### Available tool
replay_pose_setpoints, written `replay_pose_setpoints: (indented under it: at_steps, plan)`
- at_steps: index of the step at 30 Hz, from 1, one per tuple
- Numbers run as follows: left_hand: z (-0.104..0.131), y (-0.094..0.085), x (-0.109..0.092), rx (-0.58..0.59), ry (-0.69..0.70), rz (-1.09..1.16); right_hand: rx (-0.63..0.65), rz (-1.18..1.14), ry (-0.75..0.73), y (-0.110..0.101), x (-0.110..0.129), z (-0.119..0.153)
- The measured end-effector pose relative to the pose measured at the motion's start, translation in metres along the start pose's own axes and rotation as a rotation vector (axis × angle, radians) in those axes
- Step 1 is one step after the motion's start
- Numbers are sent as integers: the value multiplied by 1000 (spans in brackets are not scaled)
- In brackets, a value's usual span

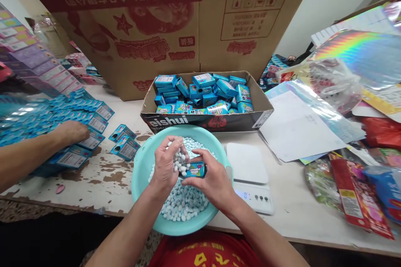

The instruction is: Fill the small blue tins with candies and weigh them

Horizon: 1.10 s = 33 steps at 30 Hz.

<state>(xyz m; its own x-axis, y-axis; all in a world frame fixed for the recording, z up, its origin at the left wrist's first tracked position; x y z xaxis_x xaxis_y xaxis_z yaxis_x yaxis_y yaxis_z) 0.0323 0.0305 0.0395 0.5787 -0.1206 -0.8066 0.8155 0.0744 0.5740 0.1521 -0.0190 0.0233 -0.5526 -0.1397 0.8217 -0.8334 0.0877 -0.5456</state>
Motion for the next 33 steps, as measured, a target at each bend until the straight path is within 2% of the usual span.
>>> replay_pose_setpoints:
  at_steps: [7,14,19,27,33]
  plan:
    - [3,6,1,-45,12,-40,-7,-32,61,-5,-1,0]
    - [3,11,1,8,92,-89,-37,-59,53,-9,-1,2]
    - [3,14,1,17,96,-108,-28,-87,60,-8,-1,2]
    - [4,16,-1,-20,50,-133,-24,-99,83,-4,-2,0]
    - [5,18,-2,30,-15,-126,21,-195,78,-1,1,4]
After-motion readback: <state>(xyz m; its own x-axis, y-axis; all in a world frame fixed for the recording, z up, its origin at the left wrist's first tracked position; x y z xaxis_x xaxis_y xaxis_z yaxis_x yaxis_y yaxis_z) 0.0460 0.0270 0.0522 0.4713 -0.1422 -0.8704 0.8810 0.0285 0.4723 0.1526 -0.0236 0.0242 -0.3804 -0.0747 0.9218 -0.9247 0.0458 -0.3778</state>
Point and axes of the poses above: each hand's wrist, its own z-axis away from the middle knuckle, its own y-axis out of the palm, x = y × z, the point moved 3 cm from there along -z, towards the middle knuckle, and after that the axes turned 11 degrees about z, right-handed, at the moved point
